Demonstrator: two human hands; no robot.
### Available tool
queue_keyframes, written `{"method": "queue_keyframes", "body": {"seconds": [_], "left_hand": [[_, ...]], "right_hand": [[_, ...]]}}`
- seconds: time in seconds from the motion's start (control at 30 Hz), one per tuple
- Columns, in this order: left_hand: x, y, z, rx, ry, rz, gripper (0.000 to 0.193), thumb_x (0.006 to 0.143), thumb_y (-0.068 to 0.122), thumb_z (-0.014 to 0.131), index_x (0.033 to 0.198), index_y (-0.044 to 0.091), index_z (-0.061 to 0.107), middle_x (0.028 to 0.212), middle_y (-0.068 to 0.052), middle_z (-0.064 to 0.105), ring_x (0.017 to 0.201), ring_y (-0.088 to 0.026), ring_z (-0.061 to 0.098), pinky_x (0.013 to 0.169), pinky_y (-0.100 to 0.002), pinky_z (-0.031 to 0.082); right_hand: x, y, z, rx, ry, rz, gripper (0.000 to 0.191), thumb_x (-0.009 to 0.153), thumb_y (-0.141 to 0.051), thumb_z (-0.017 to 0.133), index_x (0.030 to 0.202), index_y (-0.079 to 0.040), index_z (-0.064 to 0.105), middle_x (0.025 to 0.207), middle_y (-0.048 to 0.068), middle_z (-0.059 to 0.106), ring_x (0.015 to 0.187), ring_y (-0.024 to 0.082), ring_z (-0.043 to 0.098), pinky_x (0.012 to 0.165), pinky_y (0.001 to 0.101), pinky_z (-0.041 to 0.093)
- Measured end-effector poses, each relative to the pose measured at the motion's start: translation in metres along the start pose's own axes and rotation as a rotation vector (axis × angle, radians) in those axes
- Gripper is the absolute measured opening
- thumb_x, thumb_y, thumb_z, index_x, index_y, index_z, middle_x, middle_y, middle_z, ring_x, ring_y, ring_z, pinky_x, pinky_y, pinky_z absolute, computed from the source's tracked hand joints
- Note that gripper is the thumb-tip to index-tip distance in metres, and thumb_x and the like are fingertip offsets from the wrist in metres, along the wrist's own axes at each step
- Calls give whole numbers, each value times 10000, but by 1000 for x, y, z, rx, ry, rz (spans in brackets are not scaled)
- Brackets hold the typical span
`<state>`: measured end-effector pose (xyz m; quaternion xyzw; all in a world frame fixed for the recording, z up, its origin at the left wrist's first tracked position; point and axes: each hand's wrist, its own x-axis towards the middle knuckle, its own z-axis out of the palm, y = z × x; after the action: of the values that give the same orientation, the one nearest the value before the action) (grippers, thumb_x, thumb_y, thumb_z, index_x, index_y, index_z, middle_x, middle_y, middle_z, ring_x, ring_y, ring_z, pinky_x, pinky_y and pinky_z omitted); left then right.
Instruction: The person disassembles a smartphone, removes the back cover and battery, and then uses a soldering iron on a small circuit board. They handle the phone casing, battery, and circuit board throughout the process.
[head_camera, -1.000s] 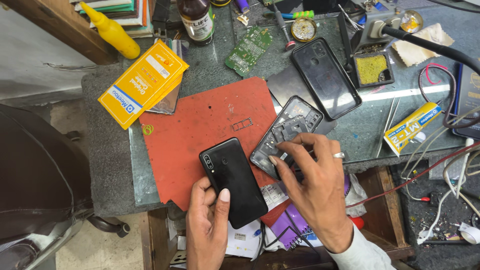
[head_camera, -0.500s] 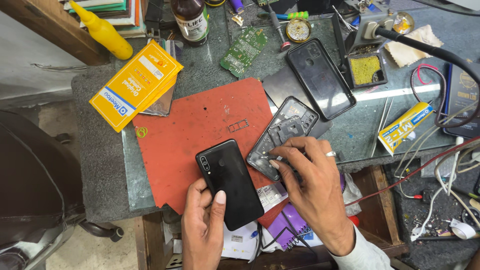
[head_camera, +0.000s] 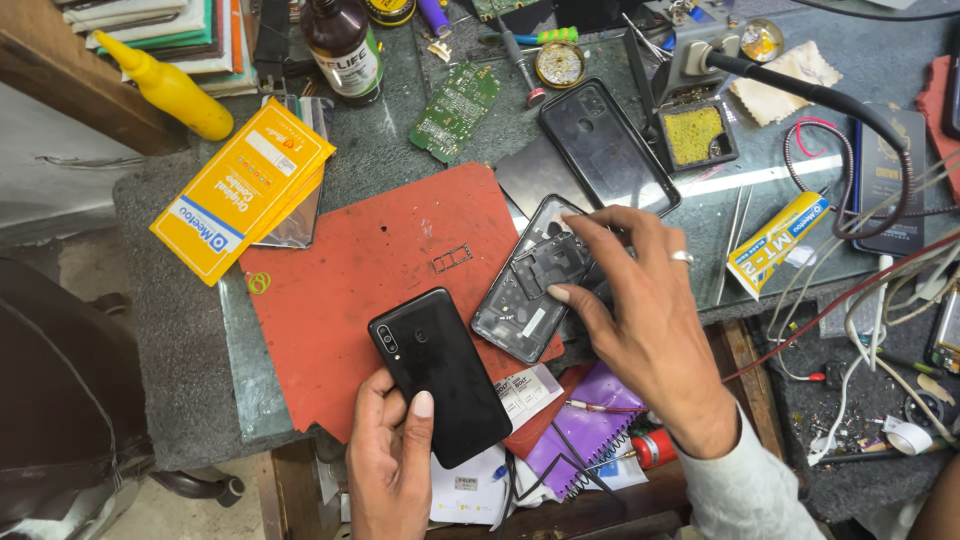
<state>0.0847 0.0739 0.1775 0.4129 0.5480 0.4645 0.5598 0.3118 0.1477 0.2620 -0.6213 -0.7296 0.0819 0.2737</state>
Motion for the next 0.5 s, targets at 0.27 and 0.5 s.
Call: {"method": "queue_keyframes", "body": {"seconds": [0.27,0.5], "left_hand": [[2,-1,-1,-20,-22,6,369,1027,96,491,1362,-56,464,1151,-190,758,1088,-142,667,951,-272,493],[3,1,-2,-30,-27,-5,378,1025,103,495,1365,-59,461,1156,-192,761,1103,-148,668,966,-278,491]], "right_hand": [[20,11,-6,10,-160,-55,530,739,-202,834,1200,-63,613,1179,138,576,1083,392,523,913,478,437],[26,20,-6,225,-313,243,403,801,-137,799,1141,-80,590,886,75,679,824,245,689,746,365,498]]}}
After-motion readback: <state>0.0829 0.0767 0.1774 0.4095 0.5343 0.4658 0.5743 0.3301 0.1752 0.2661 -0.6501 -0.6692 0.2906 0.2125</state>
